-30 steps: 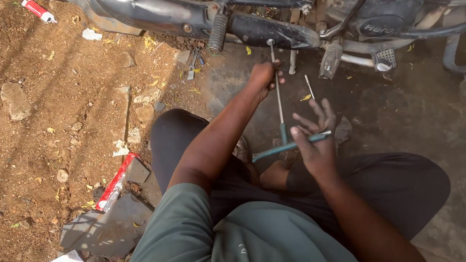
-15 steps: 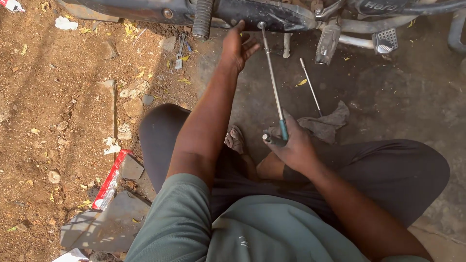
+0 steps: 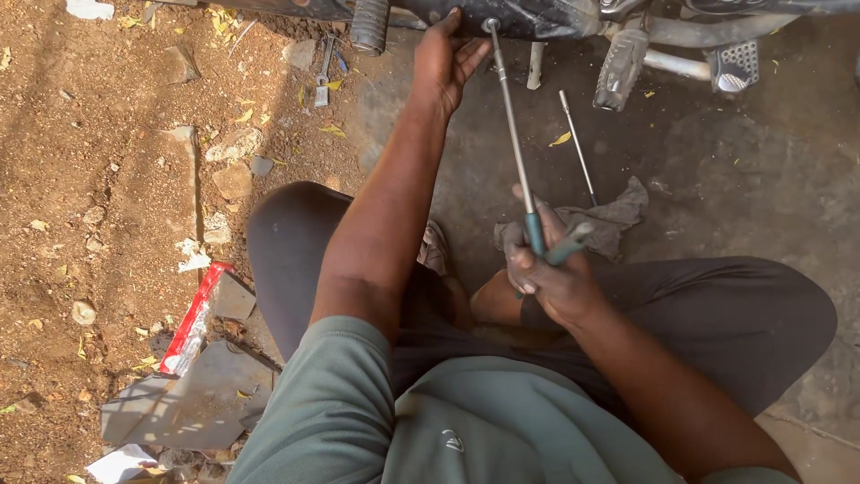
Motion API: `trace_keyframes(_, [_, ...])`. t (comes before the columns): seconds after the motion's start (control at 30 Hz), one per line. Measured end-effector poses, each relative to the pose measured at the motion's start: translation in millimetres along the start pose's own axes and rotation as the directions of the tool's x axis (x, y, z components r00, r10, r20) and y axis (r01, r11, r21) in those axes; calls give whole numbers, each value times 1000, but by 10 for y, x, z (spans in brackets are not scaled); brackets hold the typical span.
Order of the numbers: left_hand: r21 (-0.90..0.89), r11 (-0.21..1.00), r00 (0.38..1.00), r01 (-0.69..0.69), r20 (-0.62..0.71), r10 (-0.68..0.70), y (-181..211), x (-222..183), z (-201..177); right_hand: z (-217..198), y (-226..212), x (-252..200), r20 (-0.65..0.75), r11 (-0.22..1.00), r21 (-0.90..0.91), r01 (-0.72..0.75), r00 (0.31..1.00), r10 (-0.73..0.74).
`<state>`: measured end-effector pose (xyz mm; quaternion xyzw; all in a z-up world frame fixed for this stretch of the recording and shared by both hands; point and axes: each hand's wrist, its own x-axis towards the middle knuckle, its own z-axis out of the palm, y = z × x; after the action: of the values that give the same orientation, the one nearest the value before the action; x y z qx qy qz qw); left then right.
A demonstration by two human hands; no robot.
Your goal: Repairing or maintaining parts of a motorcycle engine or frame using hand tools.
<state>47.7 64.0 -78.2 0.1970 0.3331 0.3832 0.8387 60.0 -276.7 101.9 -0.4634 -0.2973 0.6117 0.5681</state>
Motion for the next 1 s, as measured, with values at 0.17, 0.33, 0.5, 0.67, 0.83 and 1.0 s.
trace_keyframes(0.17, [-1,1000,1000,-22,0,22,20,-163,116,-2,-118,-4,124,797,602,46,981,-151])
trace_keyframes(0.33, [83,996,999,-40,-7,41,-59,-109,88,68,1,-17,-3,952,304,40,999,-42])
trace_keyframes(0.5, [107,993,999,-54,9,53,-67,-116,82,237,-104,46,-208,772,-631,-78,976,-71])
trace_keyframes(0.67, [145,987,997,-73,23,71,-97,-118,92,340,-552,194,-273,284,-913,-292,956,106])
trace_keyframes(0.83, [136,990,998,-47,55,40,-96,-78,103,-134,-532,196,98,646,-758,-85,965,242])
trace_keyframes(1.0, [142,989,999,-26,22,23,-65,-75,122,-291,-457,390,262,906,-160,-393,868,423])
